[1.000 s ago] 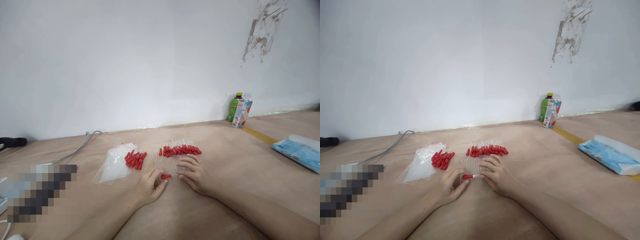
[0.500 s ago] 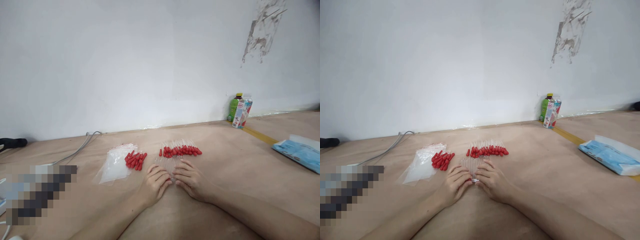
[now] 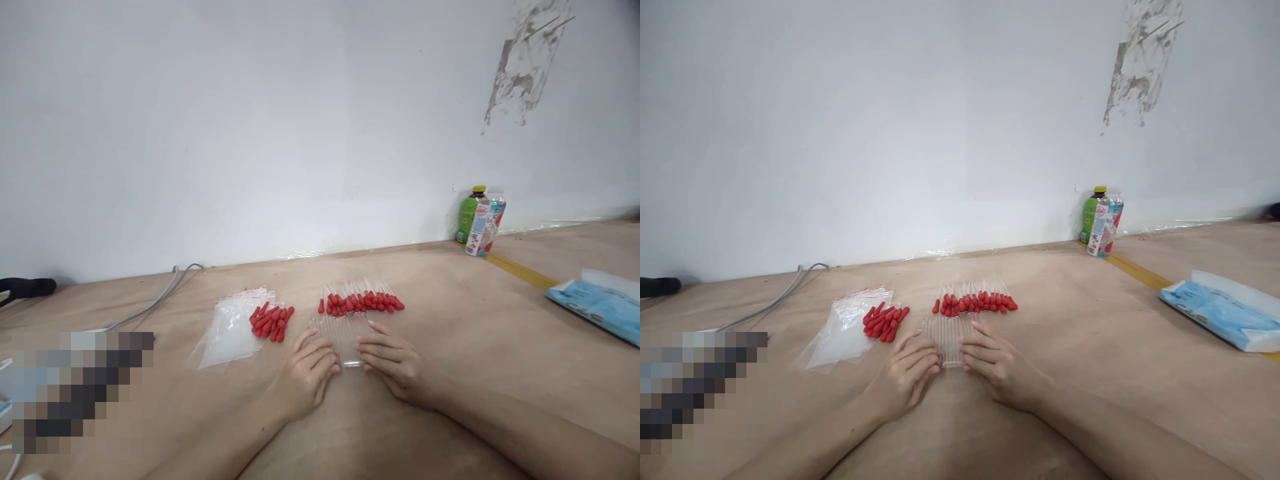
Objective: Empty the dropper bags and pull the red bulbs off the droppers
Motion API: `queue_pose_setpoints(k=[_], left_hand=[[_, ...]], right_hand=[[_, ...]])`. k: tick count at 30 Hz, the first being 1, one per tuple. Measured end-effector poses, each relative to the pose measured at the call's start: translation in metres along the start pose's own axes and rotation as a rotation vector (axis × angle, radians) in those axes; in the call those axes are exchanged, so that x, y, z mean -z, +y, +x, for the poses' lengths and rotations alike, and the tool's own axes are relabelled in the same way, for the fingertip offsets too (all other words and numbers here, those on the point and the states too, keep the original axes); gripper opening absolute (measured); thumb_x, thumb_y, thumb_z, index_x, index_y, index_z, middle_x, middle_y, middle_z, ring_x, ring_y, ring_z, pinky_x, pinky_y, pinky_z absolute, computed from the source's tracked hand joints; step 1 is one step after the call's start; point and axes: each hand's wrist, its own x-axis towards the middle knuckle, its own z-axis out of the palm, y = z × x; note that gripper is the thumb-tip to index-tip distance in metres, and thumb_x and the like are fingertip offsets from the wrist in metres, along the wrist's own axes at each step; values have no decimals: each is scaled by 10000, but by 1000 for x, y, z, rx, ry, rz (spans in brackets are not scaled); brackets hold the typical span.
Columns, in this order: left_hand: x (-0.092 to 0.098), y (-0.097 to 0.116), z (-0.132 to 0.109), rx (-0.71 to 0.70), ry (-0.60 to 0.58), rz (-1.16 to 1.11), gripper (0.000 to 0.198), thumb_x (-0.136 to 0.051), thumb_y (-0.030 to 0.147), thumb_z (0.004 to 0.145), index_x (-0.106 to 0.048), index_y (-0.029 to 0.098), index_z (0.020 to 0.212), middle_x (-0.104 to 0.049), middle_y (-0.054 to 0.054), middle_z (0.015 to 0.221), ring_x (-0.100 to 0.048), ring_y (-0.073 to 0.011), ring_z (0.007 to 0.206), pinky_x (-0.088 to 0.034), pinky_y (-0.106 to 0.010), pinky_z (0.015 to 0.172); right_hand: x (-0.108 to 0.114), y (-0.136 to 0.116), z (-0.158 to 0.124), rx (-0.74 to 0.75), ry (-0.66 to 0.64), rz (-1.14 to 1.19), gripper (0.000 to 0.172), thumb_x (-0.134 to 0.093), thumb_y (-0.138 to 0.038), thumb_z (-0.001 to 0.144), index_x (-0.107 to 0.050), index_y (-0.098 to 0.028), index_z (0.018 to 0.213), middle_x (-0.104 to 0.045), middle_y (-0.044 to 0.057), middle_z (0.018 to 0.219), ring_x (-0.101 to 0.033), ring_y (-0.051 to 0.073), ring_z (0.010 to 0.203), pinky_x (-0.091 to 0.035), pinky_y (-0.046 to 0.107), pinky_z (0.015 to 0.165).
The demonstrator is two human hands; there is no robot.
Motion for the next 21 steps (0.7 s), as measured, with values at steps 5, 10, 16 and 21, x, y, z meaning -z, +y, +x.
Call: queue_pose_setpoints(k=[5, 10, 16, 21], left_hand=[[6, -24, -13, 116, 94, 62, 127, -502, 165, 830, -594, 198, 912, -636, -45, 828, -563, -169, 792, -439, -320, 722], [27, -62, -11, 360, 162, 90, 213, -429, 228, 860, -602, 185, 976, -558, -62, 866, -547, -160, 802, -461, -288, 710], [50, -123, -22, 850, 119, 61, 352, -444, 408, 783, -608, 162, 973, -601, -63, 917, -582, -164, 761, -485, -279, 691], [41, -137, -35, 902, 31, 53, 368, -495, 451, 736, -605, 167, 943, -650, -25, 783, -583, -159, 646, -470, -262, 582]], right_hand=[[24, 24, -12, -290, 3, -136, 209, -475, -218, 844, -620, -223, 996, -651, 51, 843, -580, 172, 842, -439, 357, 781], [22, 29, -14, -483, -101, -241, 262, -422, -218, 856, -604, -235, 1044, -649, 49, 882, -572, 159, 802, -373, 314, 730], [11, 29, -13, -581, -103, -263, 227, -415, -193, 824, -575, -203, 984, -645, 39, 864, -569, 169, 790, -341, 305, 710], [6, 27, -8, -617, -101, -290, 119, -430, -188, 792, -547, -194, 814, -617, 9, 718, -559, 153, 695, -328, 290, 677]])
